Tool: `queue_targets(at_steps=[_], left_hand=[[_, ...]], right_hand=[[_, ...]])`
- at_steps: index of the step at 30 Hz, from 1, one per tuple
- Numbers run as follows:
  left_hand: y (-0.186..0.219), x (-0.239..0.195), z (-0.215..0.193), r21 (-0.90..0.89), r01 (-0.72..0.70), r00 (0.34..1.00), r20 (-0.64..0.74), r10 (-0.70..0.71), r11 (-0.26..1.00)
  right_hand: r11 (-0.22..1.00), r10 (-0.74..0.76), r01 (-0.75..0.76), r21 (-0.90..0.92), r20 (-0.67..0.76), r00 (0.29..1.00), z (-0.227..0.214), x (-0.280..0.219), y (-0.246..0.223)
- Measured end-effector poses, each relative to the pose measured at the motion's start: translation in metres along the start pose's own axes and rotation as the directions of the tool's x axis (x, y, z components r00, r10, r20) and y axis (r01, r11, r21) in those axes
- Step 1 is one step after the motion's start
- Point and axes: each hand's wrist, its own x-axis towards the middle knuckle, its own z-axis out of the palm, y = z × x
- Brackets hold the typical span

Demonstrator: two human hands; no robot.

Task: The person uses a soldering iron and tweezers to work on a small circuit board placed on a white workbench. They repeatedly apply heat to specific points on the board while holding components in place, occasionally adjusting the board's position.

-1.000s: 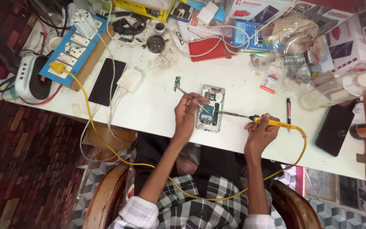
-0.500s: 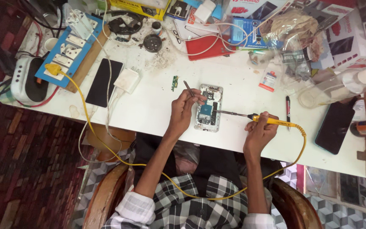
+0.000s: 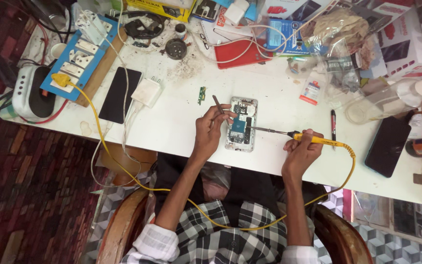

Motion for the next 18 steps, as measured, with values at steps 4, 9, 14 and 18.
queue_targets(at_steps=[4, 9, 14, 18], left_hand=[[-0.0045, -0.0006, -0.0026, -0.064, -0.007, 1.0, -0.008, 0.007, 0.998], [-0.0079, 0.0008, -0.0026, -0.111, -0.008, 0.999, 0.034, 0.011, 0.994], [-0.0072, -0.0019, -0.0019, -0.032, -0.003, 0.997, 0.075, 0.005, 0.999], [-0.0082, -0.0021, -0.0027, -0.047, 0.035, 0.997, 0.071, -0.032, 0.998]], right_hand=[[0.999, 0.012, -0.011, -0.047, 0.005, 1.0, 0.0013, -0.0029, 0.0012], [0.995, 0.004, 0.0, -0.097, 0.04, 0.999, 0.0036, -0.0024, -0.0012], [0.996, 0.021, -0.014, -0.089, 0.075, 0.997, 0.0045, -0.003, -0.0032], [0.994, 0.008, 0.001, -0.106, 0.088, 0.996, 0.0047, -0.0039, -0.0031]])
